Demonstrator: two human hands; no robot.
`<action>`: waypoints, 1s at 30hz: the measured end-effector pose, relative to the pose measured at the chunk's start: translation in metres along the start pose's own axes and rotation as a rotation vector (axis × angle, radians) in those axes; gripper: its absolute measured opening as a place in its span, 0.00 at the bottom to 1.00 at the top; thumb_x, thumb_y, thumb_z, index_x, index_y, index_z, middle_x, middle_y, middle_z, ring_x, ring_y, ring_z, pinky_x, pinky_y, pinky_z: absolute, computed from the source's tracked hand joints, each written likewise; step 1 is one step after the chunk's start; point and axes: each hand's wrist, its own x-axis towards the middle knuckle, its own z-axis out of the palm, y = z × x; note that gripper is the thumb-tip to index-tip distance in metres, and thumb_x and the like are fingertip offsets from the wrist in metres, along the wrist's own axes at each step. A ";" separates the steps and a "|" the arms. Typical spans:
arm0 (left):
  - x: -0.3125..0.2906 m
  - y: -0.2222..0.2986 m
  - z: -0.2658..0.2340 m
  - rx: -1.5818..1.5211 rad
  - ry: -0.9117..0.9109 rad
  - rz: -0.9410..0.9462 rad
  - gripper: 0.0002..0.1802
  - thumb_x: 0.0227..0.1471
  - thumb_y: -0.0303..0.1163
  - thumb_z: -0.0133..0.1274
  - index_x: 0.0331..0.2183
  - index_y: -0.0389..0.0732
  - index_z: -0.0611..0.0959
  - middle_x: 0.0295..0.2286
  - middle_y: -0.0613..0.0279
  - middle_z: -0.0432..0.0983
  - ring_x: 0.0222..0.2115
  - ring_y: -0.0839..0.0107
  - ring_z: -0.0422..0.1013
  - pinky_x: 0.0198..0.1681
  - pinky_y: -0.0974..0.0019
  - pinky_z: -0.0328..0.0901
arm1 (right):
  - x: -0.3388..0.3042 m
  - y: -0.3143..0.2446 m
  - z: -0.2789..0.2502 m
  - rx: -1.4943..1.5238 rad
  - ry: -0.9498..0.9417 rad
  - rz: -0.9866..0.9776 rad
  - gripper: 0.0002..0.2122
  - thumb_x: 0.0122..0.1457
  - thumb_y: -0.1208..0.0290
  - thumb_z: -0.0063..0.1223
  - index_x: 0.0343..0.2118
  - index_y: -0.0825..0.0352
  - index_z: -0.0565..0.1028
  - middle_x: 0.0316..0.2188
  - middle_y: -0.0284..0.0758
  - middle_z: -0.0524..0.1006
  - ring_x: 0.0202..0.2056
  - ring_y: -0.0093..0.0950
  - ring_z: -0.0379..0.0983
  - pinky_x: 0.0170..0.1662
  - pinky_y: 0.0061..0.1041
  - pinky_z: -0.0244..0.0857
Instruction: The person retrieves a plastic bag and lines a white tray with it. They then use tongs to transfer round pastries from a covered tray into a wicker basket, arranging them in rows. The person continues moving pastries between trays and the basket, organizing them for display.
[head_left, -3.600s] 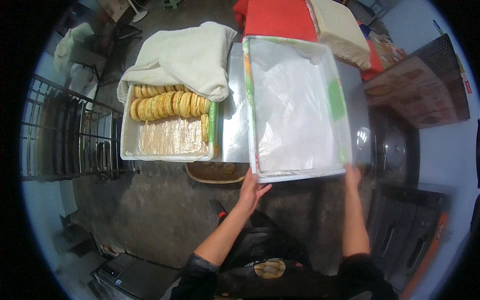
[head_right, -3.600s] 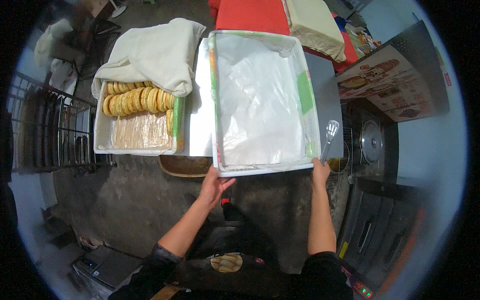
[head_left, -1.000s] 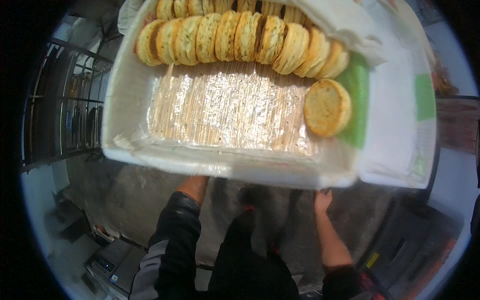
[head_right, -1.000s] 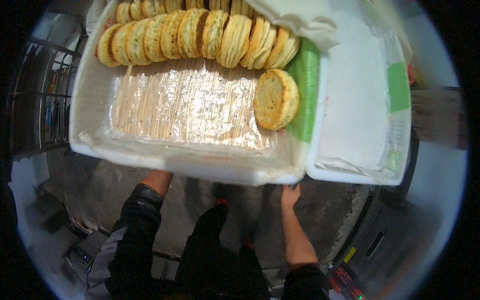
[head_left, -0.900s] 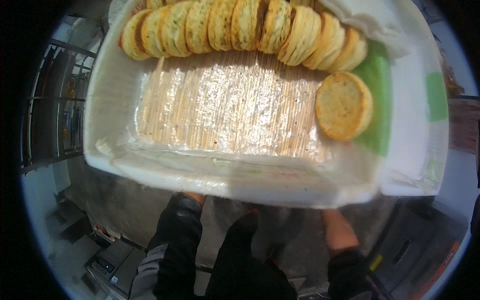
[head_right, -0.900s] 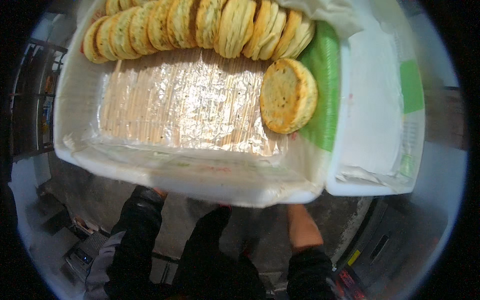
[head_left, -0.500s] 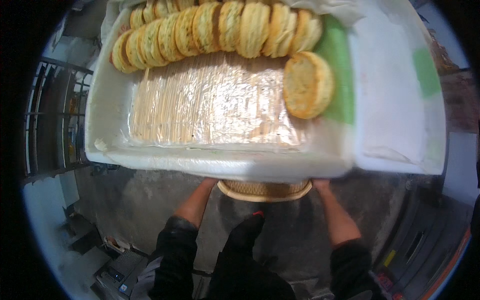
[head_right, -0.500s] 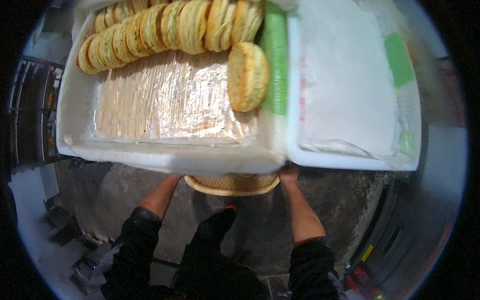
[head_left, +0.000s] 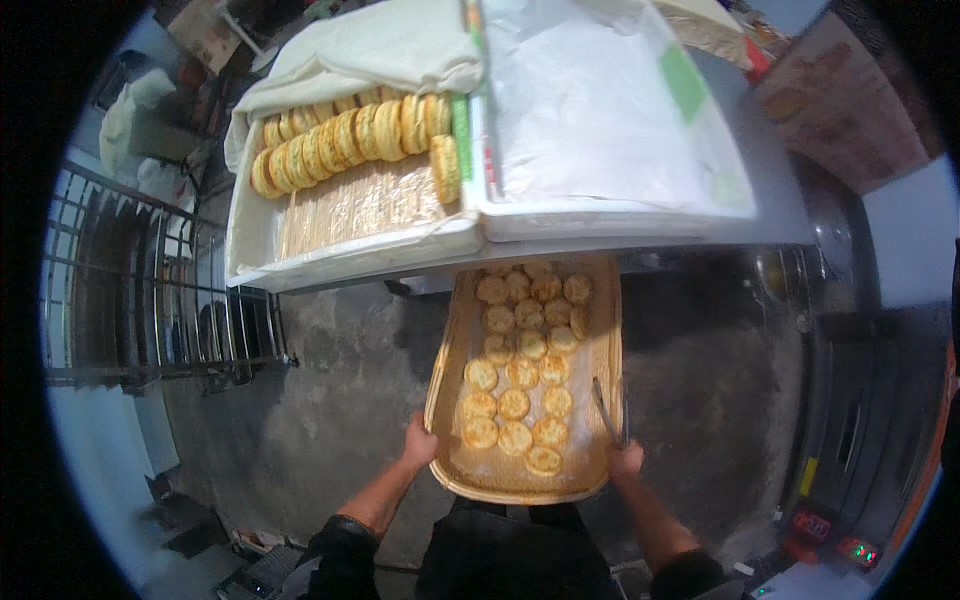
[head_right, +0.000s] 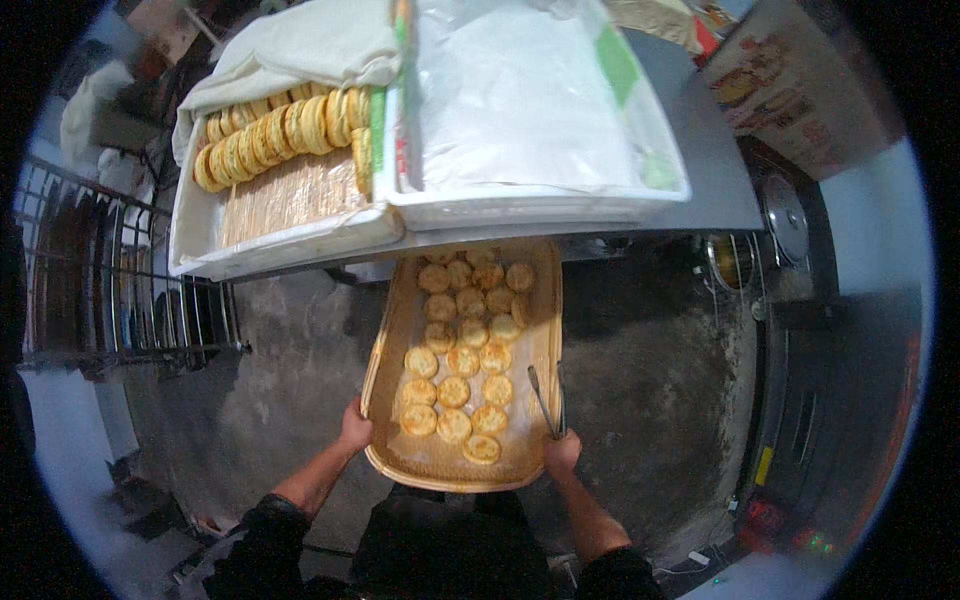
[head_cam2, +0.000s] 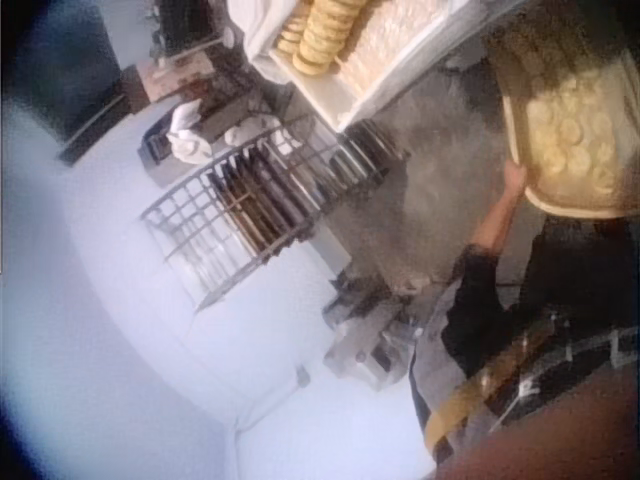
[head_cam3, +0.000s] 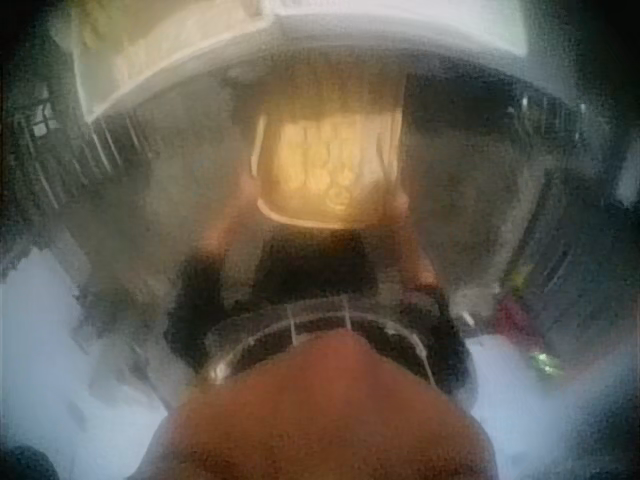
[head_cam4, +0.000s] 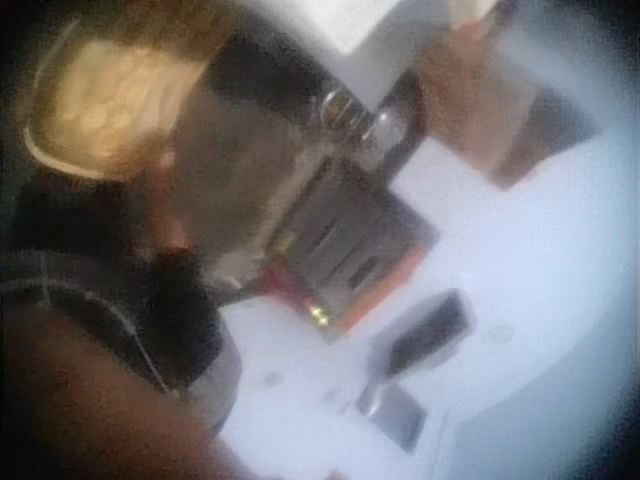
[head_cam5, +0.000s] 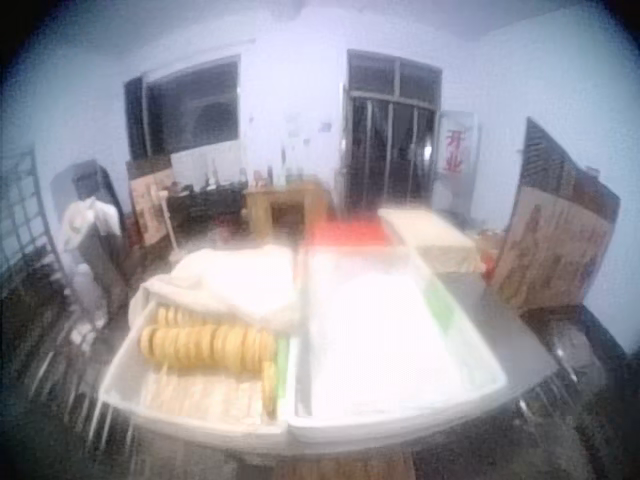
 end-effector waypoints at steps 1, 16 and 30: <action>0.008 -0.004 0.006 0.069 -0.003 -0.051 0.24 0.43 0.15 0.51 0.47 0.29 0.77 0.39 0.53 0.81 0.38 0.65 0.75 0.45 0.62 0.70 | -0.001 0.020 0.006 0.096 -0.016 -0.034 0.13 0.45 0.68 0.64 0.28 0.74 0.77 0.24 0.49 0.79 0.29 0.46 0.80 0.35 0.42 0.72; -0.228 0.172 0.130 0.315 -0.204 0.118 0.20 0.40 0.22 0.52 0.41 0.32 0.79 0.28 0.49 0.77 0.31 0.57 0.74 0.38 0.57 0.69 | -0.169 0.221 -0.273 0.327 0.288 0.250 0.13 0.41 0.73 0.65 0.20 0.68 0.68 0.17 0.31 0.69 0.21 0.24 0.66 0.26 0.34 0.63; -0.222 0.436 0.243 -0.084 -0.253 0.314 0.19 0.40 0.22 0.53 0.40 0.33 0.78 0.30 0.50 0.79 0.31 0.63 0.75 0.37 0.60 0.69 | -0.034 0.114 -0.557 0.364 0.556 0.006 0.15 0.42 0.78 0.62 0.17 0.66 0.61 0.16 0.28 0.63 0.21 0.21 0.61 0.25 0.31 0.59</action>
